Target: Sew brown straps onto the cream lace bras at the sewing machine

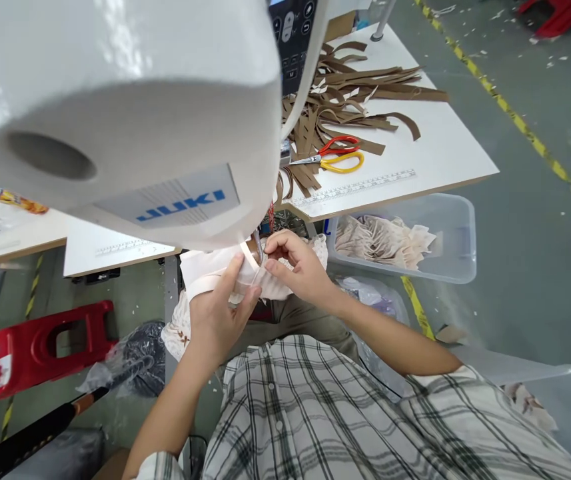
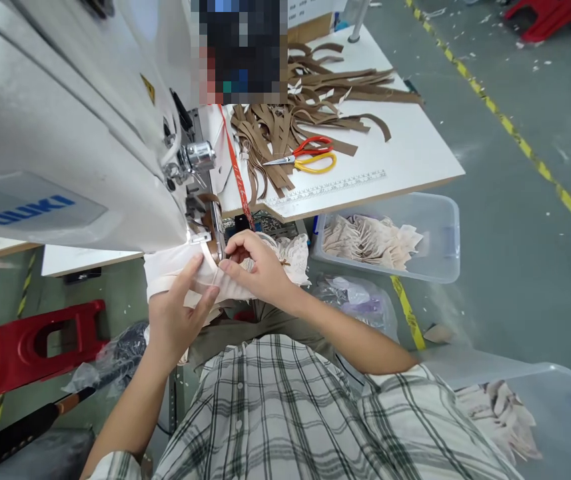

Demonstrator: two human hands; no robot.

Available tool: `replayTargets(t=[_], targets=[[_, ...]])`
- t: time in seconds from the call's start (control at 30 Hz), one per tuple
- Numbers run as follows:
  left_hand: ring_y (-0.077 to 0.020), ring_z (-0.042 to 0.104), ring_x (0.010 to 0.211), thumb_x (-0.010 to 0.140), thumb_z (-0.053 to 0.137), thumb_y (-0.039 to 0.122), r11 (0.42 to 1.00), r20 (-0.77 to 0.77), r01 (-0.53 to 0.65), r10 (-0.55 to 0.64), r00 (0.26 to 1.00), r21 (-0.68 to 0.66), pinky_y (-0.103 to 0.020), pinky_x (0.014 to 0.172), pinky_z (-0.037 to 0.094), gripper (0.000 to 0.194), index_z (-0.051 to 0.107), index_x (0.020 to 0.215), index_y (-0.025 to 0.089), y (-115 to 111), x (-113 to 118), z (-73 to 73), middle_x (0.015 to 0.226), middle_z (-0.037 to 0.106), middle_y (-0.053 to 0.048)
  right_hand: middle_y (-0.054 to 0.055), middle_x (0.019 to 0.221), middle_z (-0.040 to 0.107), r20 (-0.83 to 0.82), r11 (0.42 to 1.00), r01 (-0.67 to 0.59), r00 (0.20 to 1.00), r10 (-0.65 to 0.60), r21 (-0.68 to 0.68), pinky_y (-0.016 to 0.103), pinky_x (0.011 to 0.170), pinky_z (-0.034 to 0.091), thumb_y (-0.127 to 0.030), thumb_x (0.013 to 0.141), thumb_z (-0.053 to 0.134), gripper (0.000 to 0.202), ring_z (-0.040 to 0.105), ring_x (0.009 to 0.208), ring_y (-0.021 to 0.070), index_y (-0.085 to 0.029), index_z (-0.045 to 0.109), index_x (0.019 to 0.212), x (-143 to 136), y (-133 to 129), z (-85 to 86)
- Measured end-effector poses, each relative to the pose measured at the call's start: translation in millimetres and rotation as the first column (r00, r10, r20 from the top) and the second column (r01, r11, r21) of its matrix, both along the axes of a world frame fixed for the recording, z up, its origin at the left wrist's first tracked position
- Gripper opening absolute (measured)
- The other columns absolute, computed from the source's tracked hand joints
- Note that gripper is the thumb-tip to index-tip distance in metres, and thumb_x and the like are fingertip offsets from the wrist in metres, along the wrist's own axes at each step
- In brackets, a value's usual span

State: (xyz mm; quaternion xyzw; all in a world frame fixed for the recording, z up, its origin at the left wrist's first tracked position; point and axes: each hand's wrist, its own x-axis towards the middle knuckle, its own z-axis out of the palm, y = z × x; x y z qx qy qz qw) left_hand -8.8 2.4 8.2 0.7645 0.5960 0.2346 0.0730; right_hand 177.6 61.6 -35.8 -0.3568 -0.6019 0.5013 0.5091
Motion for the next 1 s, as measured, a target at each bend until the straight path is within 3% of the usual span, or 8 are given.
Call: replayTargets(t=[0.13, 0.33, 0.73, 0.83, 1.0], targets=[[-0.0091, 0.053, 0.044, 0.092, 0.061, 0.048, 1.0, -0.025, -0.021, 0.021, 0.999, 0.005, -0.021, 0.05, 0.041, 0.054, 0.057, 0.136, 0.019, 0.1, -0.2, 1.4, 0.068, 0.071, 0.0, 0.003, 0.096, 0.055, 0.016, 1.0, 0.001, 1.0, -0.001, -0.011, 0.031, 0.077, 0.048, -0.042, 0.091, 0.064, 0.022, 0.055, 0.086, 0.0163, -0.022, 0.055, 0.097, -0.8, -0.8, -0.8], [-0.0174, 0.071, 0.072, 0.091, 0.061, 0.048, 1.0, 0.009, -0.019, 0.019, 1.0, -0.023, -0.023, 0.065, 0.052, 0.052, 0.058, 0.135, 0.019, 1.4, 1.0, 5.6, 0.082, 0.076, -0.006, 0.004, 0.096, 0.055, 0.006, 1.0, -0.011, 1.0, 0.011, -0.006, 0.032, 0.077, 0.048, -0.041, 0.091, 0.064, 0.022, 0.056, 0.087, 0.0168, -0.022, 0.055, 0.097, 0.5, -0.7, -1.0], [-0.0225, 0.074, 0.088, 0.09, 0.063, 0.047, 0.998, -0.013, -0.058, 0.058, 0.998, -0.005, -0.027, 0.071, 0.056, 0.051, 0.06, 0.133, 0.018, 2.2, 0.6, 7.6, 0.105, 0.076, -0.012, 0.003, 0.093, 0.055, -0.019, 0.998, -0.038, 0.999, 0.037, -0.048, 0.031, 0.075, 0.048, -0.042, 0.09, 0.065, 0.023, 0.056, 0.084, 0.0163, -0.021, 0.056, 0.095, 1.9, 1.2, 5.6], [-0.0262, 0.071, 0.105, 0.09, 0.061, 0.048, 0.998, -0.018, -0.064, 0.064, 0.998, -0.003, -0.032, 0.084, 0.057, 0.059, 0.053, 0.14, 0.018, 2.8, -0.3, 6.7, 0.12, 0.072, -0.015, 0.003, 0.093, 0.055, -0.026, 0.998, -0.037, 0.999, 0.036, -0.045, 0.031, 0.076, 0.048, -0.043, 0.09, 0.065, 0.024, 0.056, 0.084, 0.0162, -0.022, 0.056, 0.095, 1.9, 2.1, 6.3], [-0.0377, 0.055, 0.13, 0.09, 0.057, 0.058, 0.993, -0.061, -0.111, 0.112, 0.992, 0.026, -0.046, 0.097, 0.053, 0.086, 0.026, 0.154, 0.01, 1.1, -0.7, -0.4, 0.147, 0.049, -0.026, 0.004, 0.096, 0.058, 0.017, 0.998, -0.027, 0.999, 0.028, -0.051, 0.032, 0.08, 0.048, -0.047, 0.088, 0.066, 0.029, 0.058, 0.084, 0.0164, -0.021, 0.056, 0.098, 7.5, -0.8, 12.0]])
